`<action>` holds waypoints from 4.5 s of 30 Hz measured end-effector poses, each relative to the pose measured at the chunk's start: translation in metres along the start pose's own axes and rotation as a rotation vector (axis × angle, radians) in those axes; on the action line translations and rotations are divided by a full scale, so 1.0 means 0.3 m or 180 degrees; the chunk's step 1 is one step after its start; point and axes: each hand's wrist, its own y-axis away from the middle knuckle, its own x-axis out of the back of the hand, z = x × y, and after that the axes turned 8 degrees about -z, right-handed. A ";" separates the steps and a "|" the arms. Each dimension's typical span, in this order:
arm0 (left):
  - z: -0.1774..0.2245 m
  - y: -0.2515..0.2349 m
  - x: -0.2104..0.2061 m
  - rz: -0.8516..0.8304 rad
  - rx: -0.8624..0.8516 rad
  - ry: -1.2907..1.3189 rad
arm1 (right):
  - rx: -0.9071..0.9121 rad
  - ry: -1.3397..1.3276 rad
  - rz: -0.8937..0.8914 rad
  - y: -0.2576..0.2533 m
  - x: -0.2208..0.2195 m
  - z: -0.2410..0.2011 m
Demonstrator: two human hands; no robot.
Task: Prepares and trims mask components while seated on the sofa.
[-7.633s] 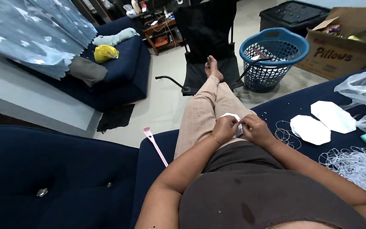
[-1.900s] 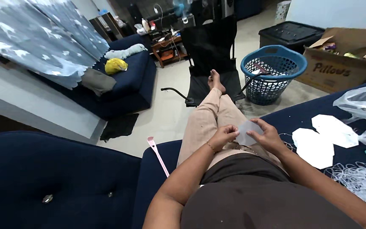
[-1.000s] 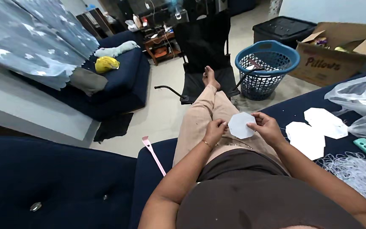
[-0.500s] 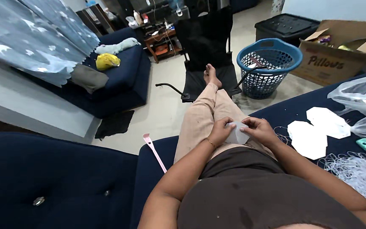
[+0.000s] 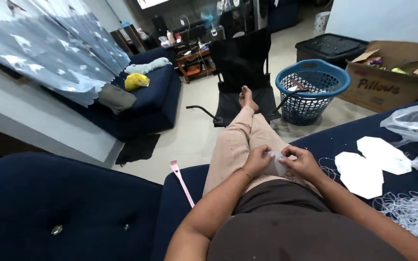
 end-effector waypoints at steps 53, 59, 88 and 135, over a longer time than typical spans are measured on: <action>0.003 0.025 -0.022 0.0238 -0.0864 0.0443 | 0.0763 0.0774 0.0262 0.032 0.022 -0.036; 0.008 0.025 -0.014 0.0000 -0.0341 0.1026 | 0.0171 0.0265 -0.0113 0.035 0.037 -0.055; -0.063 0.027 -0.010 0.0774 0.0009 0.0728 | -0.1677 0.2512 -0.0104 0.151 0.370 0.264; -0.089 0.012 0.010 0.2273 0.0044 0.0659 | -0.1047 0.1362 -0.0531 -0.113 0.081 0.046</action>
